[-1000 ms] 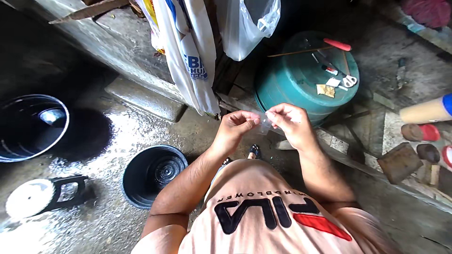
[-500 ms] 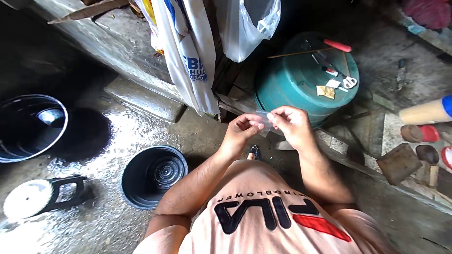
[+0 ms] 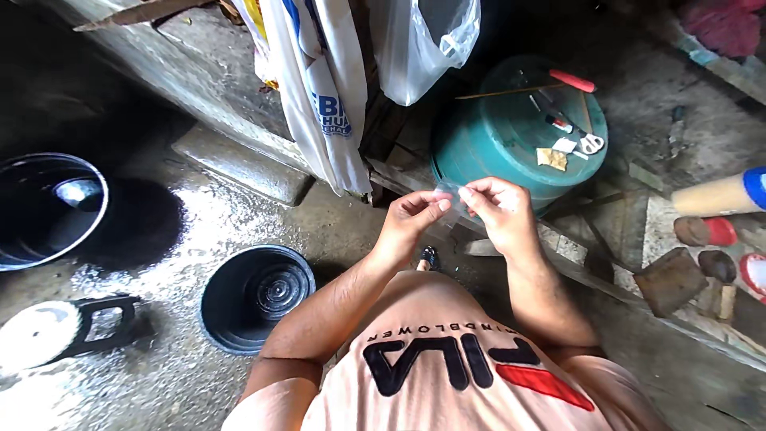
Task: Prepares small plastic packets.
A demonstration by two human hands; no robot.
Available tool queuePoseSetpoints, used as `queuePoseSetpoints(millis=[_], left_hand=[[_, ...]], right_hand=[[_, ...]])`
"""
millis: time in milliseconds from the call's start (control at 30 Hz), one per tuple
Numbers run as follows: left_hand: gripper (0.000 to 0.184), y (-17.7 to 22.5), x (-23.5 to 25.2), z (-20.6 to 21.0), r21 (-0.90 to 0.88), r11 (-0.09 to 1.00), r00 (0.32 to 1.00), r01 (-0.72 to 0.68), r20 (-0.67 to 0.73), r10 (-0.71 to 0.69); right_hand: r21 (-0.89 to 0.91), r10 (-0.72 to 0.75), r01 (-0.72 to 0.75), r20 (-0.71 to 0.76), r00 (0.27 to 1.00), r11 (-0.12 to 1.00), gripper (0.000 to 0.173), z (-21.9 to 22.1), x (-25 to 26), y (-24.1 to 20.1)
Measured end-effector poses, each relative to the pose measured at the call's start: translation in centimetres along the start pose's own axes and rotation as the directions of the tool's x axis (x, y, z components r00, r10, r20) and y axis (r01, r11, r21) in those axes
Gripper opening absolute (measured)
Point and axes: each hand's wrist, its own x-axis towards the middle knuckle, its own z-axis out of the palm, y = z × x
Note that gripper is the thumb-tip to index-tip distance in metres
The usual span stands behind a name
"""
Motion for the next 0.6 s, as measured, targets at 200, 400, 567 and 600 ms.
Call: queuePoseSetpoints(millis=[200,400,567,600], left_hand=[[0.009,0.1,0.6,0.5,-0.032,0.999,0.997,-0.017,-0.072,0.014],[0.01,0.3,0.4,0.4,0.037,0.999,0.998,0.017,-0.068,-0.014],[0.01,0.3,0.6,0.4,0.031,0.999,0.997,0.019,-0.074,-0.016],[0.01,0.3,0.6,0.3,0.03,0.999,0.997,0.022,-0.075,-0.02]], right_hand=[[0.047,0.01,-0.01,-0.018,1.0,0.999,0.013,0.4,0.0,0.2],[0.054,0.007,-0.005,-0.032,0.999,0.999,0.012,0.4,-0.1,0.6],[0.095,-0.008,0.014,-0.064,0.998,0.995,0.011,0.9,-0.1,1.2],[0.103,-0.012,0.018,-0.064,0.998,0.994,0.011,1.0,-0.1,1.4]])
